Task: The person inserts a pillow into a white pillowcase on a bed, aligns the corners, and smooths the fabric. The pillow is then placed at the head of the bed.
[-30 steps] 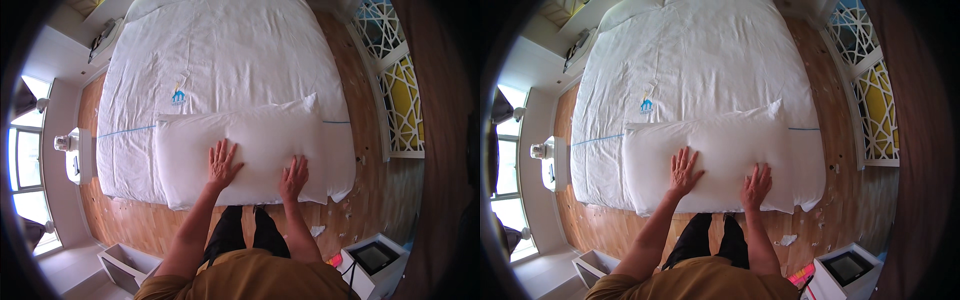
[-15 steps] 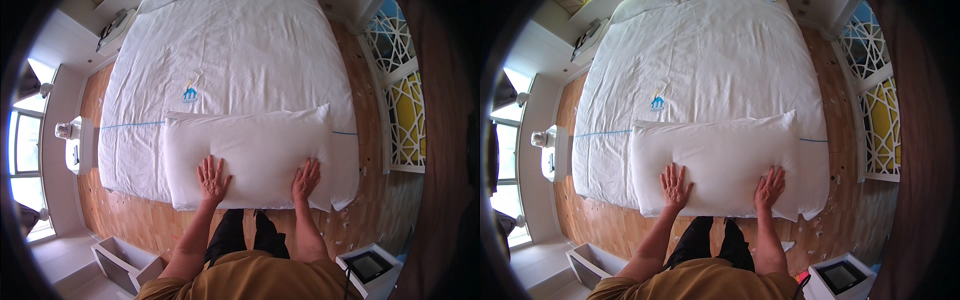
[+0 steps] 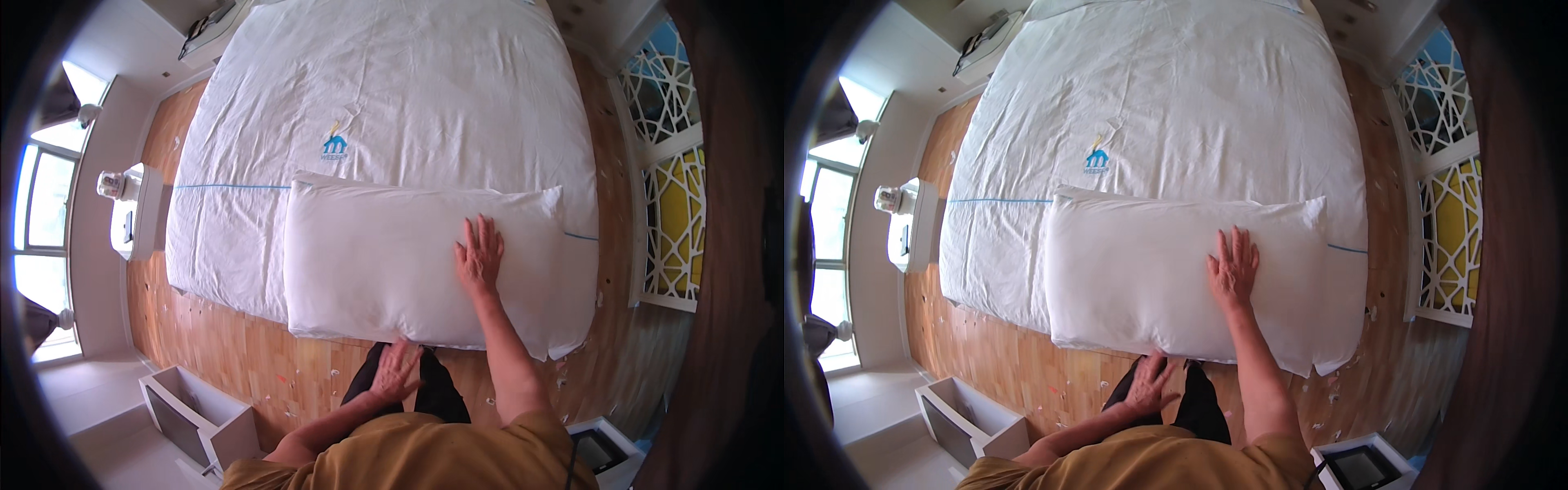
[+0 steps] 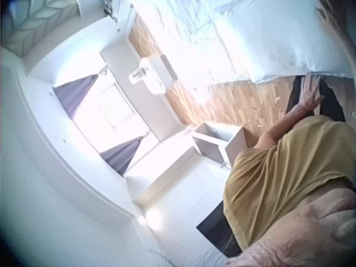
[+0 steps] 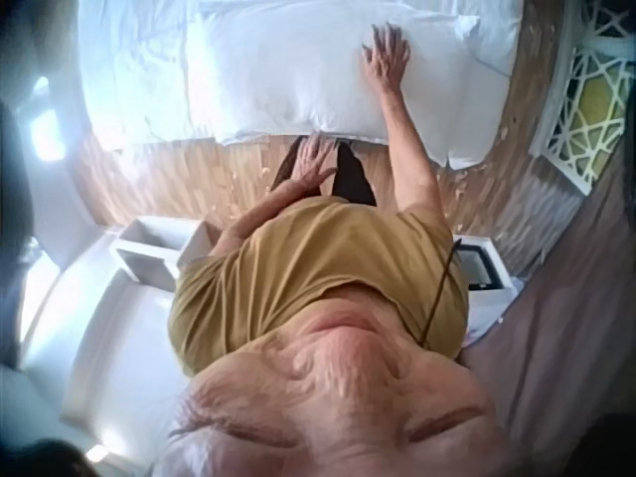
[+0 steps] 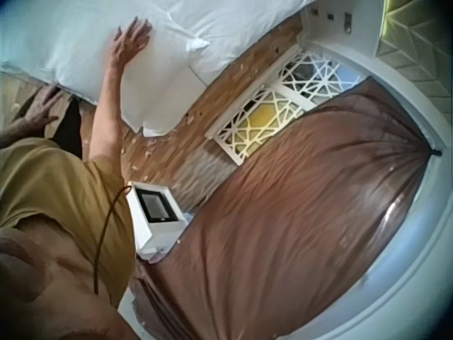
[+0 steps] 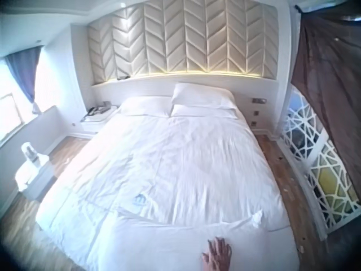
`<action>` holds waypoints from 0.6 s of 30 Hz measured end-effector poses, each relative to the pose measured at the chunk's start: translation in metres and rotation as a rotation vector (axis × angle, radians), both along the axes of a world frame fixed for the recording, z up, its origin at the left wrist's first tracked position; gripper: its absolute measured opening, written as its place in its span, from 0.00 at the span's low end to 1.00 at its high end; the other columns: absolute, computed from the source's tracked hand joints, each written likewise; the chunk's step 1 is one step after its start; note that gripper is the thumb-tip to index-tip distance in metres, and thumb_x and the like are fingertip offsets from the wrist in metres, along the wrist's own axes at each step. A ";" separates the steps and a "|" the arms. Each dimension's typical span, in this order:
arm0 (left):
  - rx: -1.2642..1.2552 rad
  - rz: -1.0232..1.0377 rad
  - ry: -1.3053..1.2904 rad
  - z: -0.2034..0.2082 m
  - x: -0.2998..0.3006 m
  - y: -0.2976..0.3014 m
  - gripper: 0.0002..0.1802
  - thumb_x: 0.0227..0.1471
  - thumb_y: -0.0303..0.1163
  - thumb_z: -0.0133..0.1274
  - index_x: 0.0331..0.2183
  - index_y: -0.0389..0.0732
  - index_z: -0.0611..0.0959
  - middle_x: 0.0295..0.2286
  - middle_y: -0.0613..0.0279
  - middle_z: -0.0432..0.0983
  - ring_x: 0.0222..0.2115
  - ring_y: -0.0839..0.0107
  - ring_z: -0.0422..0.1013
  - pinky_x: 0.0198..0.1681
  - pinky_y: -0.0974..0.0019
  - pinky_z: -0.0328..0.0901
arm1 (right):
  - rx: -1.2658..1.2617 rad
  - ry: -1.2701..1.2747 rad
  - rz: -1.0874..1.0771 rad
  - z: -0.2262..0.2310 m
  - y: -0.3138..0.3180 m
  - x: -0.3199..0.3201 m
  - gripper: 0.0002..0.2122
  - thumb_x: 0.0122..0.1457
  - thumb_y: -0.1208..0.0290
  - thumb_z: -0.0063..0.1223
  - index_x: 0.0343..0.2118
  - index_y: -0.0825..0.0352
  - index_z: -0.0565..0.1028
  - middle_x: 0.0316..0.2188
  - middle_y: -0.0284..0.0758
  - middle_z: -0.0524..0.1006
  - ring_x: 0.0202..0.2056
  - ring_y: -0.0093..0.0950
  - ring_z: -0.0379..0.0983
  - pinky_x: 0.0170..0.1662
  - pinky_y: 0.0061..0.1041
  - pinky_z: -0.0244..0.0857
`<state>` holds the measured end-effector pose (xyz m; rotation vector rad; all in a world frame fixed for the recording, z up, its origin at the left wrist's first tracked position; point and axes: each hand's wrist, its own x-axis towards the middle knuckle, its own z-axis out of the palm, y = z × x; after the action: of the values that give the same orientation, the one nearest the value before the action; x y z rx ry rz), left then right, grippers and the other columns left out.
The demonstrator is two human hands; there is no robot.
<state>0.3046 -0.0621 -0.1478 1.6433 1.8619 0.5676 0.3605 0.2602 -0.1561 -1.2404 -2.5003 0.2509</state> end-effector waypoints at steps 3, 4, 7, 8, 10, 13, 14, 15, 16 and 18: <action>-0.465 0.216 -0.640 -0.023 0.025 -0.019 0.51 0.46 0.52 0.60 0.63 0.49 0.50 0.57 0.40 0.54 0.57 0.48 0.56 0.59 0.48 0.50 | -0.007 -0.049 0.098 -0.015 0.025 -0.031 0.24 0.58 0.57 0.49 0.56 0.60 0.65 0.59 0.41 0.60 0.62 0.41 0.52 0.61 0.46 0.44; -0.528 0.440 -0.877 -0.033 0.031 -0.020 0.51 0.47 0.53 0.59 0.63 0.49 0.49 0.56 0.43 0.56 0.56 0.51 0.58 0.58 0.50 0.52 | -0.001 -0.073 0.117 -0.026 0.035 -0.038 0.23 0.59 0.56 0.48 0.55 0.60 0.66 0.58 0.40 0.62 0.61 0.40 0.53 0.61 0.46 0.44; -0.506 0.796 -1.337 -0.054 0.009 0.003 0.51 0.50 0.56 0.56 0.63 0.48 0.45 0.57 0.53 0.56 0.58 0.58 0.54 0.58 0.53 0.54 | 0.005 -0.109 0.149 -0.041 0.062 -0.052 0.22 0.59 0.54 0.46 0.53 0.59 0.69 0.55 0.37 0.66 0.59 0.38 0.57 0.60 0.44 0.45; -0.476 0.887 -1.435 -0.043 -0.004 0.017 0.51 0.50 0.56 0.55 0.62 0.47 0.45 0.58 0.54 0.54 0.59 0.57 0.52 0.58 0.53 0.53 | -0.021 -0.129 0.165 -0.047 0.071 -0.058 0.21 0.59 0.54 0.46 0.53 0.59 0.69 0.54 0.37 0.66 0.58 0.38 0.58 0.60 0.43 0.46; -0.338 1.008 -1.773 -0.047 -0.015 0.035 0.50 0.48 0.60 0.55 0.61 0.47 0.51 0.59 0.57 0.52 0.59 0.59 0.51 0.59 0.53 0.51 | -0.022 -0.163 0.186 -0.061 0.085 -0.062 0.21 0.60 0.55 0.43 0.53 0.59 0.69 0.52 0.36 0.69 0.57 0.36 0.60 0.60 0.42 0.47; -0.194 1.117 -2.023 -0.078 -0.017 0.042 0.49 0.46 0.62 0.55 0.60 0.49 0.55 0.59 0.63 0.52 0.59 0.62 0.52 0.60 0.51 0.49 | -0.042 -0.232 0.210 -0.067 0.100 -0.069 0.20 0.62 0.53 0.38 0.51 0.59 0.70 0.48 0.37 0.72 0.53 0.35 0.65 0.58 0.40 0.49; -0.162 1.119 -2.065 -0.089 -0.014 0.041 0.48 0.46 0.61 0.56 0.60 0.49 0.55 0.59 0.65 0.52 0.59 0.63 0.51 0.61 0.50 0.48 | -0.117 -0.279 0.190 -0.067 0.104 -0.073 0.20 0.62 0.53 0.37 0.51 0.58 0.71 0.47 0.37 0.72 0.51 0.35 0.66 0.58 0.39 0.50; -0.130 1.119 -2.107 -0.100 -0.011 0.041 0.48 0.46 0.60 0.56 0.60 0.50 0.56 0.59 0.66 0.53 0.59 0.63 0.51 0.61 0.50 0.48 | -0.191 -0.328 0.168 -0.066 0.108 -0.075 0.20 0.63 0.53 0.37 0.51 0.58 0.71 0.46 0.37 0.73 0.50 0.35 0.67 0.57 0.39 0.51; -0.101 1.115 -2.148 -0.102 -0.011 0.044 0.47 0.46 0.59 0.57 0.60 0.50 0.56 0.59 0.68 0.53 0.59 0.63 0.51 0.61 0.50 0.47 | -0.264 -0.377 0.142 -0.066 0.112 -0.076 0.20 0.63 0.53 0.36 0.51 0.57 0.71 0.45 0.37 0.74 0.49 0.36 0.68 0.57 0.38 0.51; -0.047 1.226 -2.175 -0.104 -0.008 0.051 0.46 0.46 0.56 0.59 0.60 0.50 0.57 0.58 0.69 0.55 0.59 0.63 0.51 0.62 0.50 0.46 | -0.197 -0.358 0.119 -0.075 0.112 -0.072 0.18 0.63 0.52 0.35 0.42 0.58 0.74 0.39 0.37 0.76 0.44 0.37 0.71 0.51 0.38 0.56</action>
<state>0.2968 -0.0112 -0.2520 -0.7278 0.6315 1.6372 0.2886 0.3719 -0.2307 -1.3100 -2.9217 0.3368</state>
